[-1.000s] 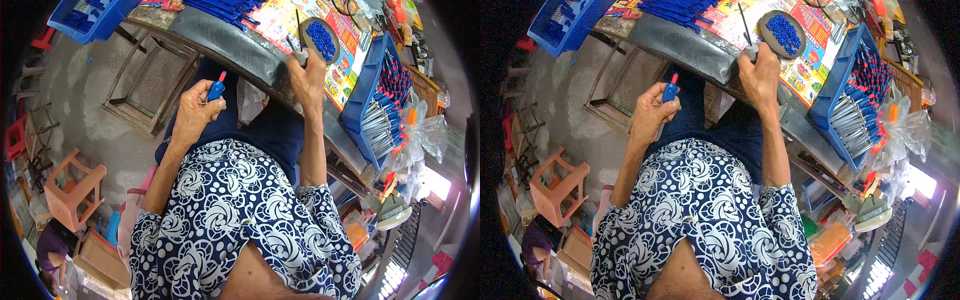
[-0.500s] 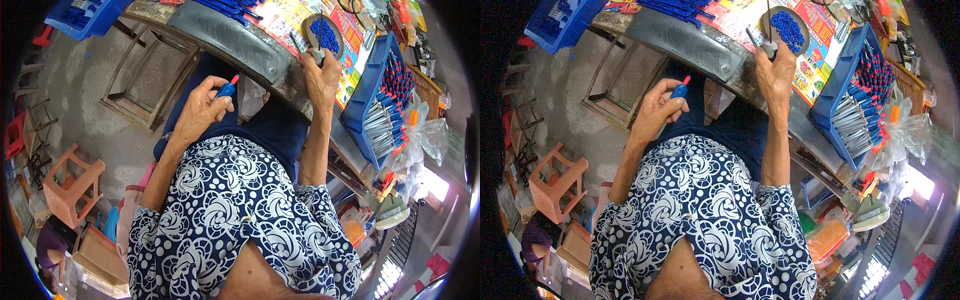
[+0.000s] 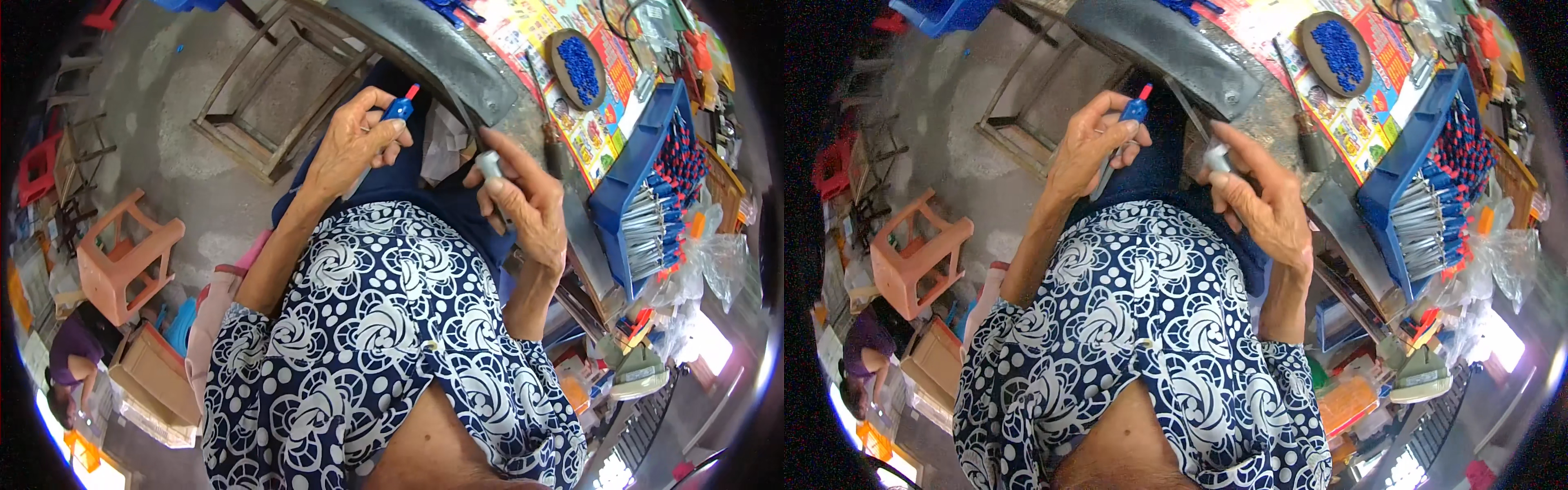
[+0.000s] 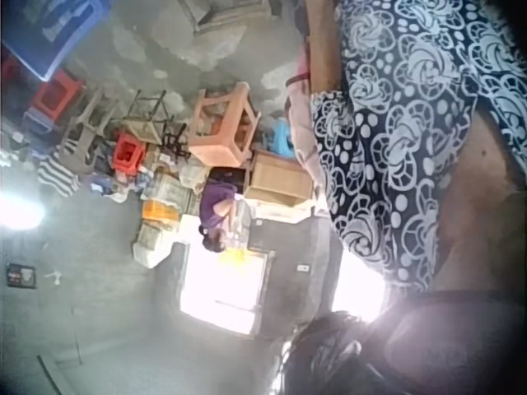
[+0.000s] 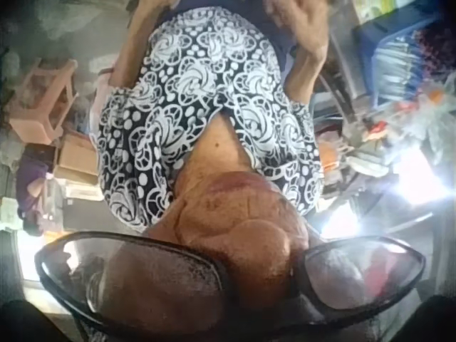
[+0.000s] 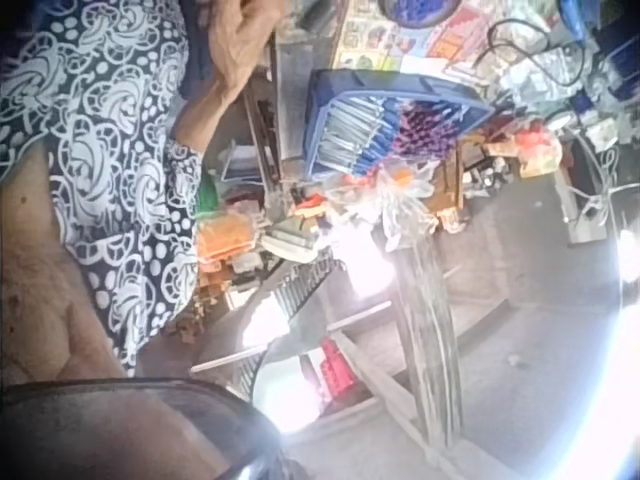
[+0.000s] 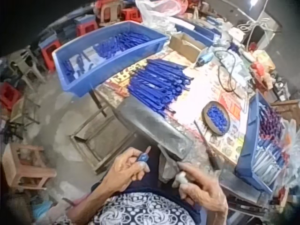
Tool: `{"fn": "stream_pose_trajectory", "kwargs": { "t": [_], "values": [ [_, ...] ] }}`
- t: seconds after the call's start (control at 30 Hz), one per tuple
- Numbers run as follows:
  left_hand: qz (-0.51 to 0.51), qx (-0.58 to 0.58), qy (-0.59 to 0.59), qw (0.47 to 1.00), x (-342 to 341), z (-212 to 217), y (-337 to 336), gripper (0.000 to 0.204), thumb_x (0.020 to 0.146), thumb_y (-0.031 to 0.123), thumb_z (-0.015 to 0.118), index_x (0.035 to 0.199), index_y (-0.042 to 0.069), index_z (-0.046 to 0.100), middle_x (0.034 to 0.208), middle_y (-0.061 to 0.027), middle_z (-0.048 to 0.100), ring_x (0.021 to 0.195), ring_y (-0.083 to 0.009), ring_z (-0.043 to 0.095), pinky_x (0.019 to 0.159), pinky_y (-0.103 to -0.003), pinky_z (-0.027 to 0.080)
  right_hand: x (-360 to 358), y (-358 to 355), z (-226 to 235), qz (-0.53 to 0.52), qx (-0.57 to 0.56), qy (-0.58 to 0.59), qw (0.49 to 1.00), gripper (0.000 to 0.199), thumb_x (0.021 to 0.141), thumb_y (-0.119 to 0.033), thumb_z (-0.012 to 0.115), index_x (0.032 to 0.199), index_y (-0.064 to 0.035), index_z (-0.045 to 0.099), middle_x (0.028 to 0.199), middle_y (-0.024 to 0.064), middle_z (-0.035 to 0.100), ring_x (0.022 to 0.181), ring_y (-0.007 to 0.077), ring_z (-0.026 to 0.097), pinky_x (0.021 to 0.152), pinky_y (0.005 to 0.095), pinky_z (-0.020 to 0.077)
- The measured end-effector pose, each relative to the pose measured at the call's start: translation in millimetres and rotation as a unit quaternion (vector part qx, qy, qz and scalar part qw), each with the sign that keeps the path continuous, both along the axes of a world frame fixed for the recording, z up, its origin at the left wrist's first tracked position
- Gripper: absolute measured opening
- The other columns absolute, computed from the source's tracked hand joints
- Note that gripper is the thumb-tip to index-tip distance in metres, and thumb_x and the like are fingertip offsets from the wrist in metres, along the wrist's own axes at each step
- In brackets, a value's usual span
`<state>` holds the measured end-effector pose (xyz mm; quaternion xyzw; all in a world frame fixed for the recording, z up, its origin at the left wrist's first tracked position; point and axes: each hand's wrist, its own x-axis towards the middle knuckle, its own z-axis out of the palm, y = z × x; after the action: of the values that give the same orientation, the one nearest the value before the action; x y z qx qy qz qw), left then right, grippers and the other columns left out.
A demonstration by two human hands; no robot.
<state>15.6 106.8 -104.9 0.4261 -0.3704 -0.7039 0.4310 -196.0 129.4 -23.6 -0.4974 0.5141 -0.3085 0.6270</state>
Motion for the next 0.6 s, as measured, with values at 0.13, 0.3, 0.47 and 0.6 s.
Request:
{"fn": "stream_pose_trajectory", "kwargs": {
  "t": [0.13, 0.3, 0.47, 0.6],
  "values": [
    [0.017, 0.011, -0.017, 1.000, 2, -4, 0, 0.018, 0.083, 0.008, 0.050, 0.097, -0.002, 0.048, 0.071, -0.0085, 0.060, 0.053, -0.0061, 0.050, 0.042, -0.017, 0.036, 11, 12, -17, -0.003, 0.073, -0.044, 0.996, 0.037, 0.086, -0.008, 0.052, 0.119, 0.0048, 0.045, 0.083, 0.0118, 0.058, 0.057, 0.0076, 0.048, 0.039, 0.0154, 0.0317],
    [0.030, -0.002, -0.045, 0.998, 5, -2, 1, 0.019, 0.082, 0.009, 0.051, 0.097, -0.003, 0.050, 0.070, -0.0075, 0.060, 0.052, -0.0057, 0.049, 0.042, -0.018, 0.036, 19, 18, -28, -0.001, 0.107, -0.067, 0.992, 0.036, 0.085, -0.008, 0.053, 0.118, 0.0050, 0.046, 0.082, 0.0120, 0.058, 0.057, 0.0074, 0.048, 0.038, 0.0151, 0.0316],
    [0.035, -0.008, -0.068, 0.997, 3, -2, 1, 0.018, 0.080, 0.009, 0.051, 0.095, -0.002, 0.051, 0.068, -0.0067, 0.060, 0.051, -0.0057, 0.049, 0.043, -0.018, 0.036, 23, 18, -30, -0.007, 0.112, -0.068, 0.991, 0.036, 0.085, -0.009, 0.053, 0.118, 0.0051, 0.047, 0.081, 0.0121, 0.059, 0.056, 0.0075, 0.048, 0.039, 0.0155, 0.0320],
    [0.037, -0.019, -0.093, 0.995, 1, -1, 1, 0.018, 0.079, 0.009, 0.051, 0.093, -0.003, 0.053, 0.067, -0.0056, 0.059, 0.051, -0.0062, 0.047, 0.045, -0.020, 0.038, 23, 17, -31, -0.012, 0.124, -0.058, 0.990, 0.036, 0.086, -0.010, 0.053, 0.117, 0.0050, 0.047, 0.080, 0.0121, 0.059, 0.056, 0.0076, 0.048, 0.038, 0.0158, 0.0321]
  ]
}}
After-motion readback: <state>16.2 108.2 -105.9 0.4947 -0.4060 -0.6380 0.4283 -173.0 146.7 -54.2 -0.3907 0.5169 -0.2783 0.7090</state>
